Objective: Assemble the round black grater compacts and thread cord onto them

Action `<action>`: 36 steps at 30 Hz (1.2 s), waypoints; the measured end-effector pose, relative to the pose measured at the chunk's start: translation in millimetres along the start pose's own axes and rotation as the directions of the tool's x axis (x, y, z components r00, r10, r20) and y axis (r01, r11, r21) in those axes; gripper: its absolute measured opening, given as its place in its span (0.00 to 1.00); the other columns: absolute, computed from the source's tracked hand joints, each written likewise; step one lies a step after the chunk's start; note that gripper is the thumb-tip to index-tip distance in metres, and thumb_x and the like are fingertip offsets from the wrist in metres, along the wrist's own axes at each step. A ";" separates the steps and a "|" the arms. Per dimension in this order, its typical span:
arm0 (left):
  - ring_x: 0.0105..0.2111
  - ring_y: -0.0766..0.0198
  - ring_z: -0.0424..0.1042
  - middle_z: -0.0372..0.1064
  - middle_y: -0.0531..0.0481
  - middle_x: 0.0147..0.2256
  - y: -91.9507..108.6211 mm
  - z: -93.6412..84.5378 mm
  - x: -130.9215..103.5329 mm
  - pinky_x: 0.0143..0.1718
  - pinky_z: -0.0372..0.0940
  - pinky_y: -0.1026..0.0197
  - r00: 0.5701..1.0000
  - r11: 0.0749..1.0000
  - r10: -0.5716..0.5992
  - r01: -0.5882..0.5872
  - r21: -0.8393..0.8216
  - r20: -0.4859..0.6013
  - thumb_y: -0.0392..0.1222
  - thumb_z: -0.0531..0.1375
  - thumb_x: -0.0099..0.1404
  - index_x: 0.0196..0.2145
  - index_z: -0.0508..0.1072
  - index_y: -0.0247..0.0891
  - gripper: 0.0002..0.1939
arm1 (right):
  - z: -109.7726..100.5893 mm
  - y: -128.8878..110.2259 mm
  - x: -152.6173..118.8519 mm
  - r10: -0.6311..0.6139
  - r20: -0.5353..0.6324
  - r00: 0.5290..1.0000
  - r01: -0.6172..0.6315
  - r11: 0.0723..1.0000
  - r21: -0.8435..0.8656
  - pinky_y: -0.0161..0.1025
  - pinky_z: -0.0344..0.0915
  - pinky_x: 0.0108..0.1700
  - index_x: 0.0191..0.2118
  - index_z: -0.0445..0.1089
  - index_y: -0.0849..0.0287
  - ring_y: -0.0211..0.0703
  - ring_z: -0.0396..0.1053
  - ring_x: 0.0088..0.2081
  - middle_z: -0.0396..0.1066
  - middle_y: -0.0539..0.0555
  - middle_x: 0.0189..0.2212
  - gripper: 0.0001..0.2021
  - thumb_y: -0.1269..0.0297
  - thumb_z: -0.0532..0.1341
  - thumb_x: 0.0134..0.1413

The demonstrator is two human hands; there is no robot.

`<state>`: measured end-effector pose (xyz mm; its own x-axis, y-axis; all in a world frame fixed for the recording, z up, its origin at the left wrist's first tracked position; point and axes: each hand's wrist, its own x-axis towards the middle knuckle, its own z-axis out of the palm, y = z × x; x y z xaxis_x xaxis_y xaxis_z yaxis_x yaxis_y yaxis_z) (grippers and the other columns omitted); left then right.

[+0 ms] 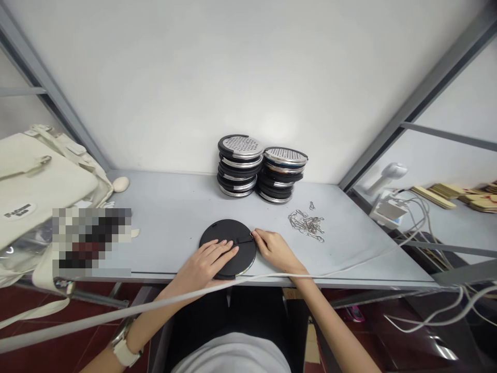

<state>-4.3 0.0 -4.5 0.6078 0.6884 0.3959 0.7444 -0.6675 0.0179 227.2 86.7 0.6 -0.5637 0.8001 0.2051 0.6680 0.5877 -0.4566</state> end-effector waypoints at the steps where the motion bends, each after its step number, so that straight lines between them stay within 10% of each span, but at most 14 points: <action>1: 0.57 0.54 0.61 0.61 0.40 0.58 -0.1 0.4 -0.2 0.58 0.58 0.50 1.000 1.000 0.001 -0.001 0.003 -0.003 0.52 0.55 0.67 0.63 0.54 0.36 0.31 | -0.1 -0.2 0.0 0.003 0.000 1.000 -0.003 1.000 0.003 0.33 0.55 0.31 0.30 0.62 0.57 0.39 0.66 0.26 0.67 0.50 0.23 0.17 0.61 0.43 0.68; 36: 0.57 0.52 0.61 0.62 0.38 0.57 -1.8 8.3 -2.3 0.58 0.59 0.50 1.000 1.000 0.011 -0.011 0.017 -0.028 0.51 0.57 0.65 0.61 0.56 0.30 0.32 | 0.0 -1.2 -0.2 0.001 -0.011 1.000 0.000 1.000 0.013 0.33 0.55 0.31 0.29 0.62 0.57 0.38 0.65 0.25 0.67 0.50 0.23 0.17 0.62 0.44 0.68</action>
<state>-4.8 2.0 -13.0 0.6081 0.6728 0.4213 0.7424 -0.6699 -0.0018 226.5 85.8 1.1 -0.5579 0.8017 0.2143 0.6619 0.5857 -0.4678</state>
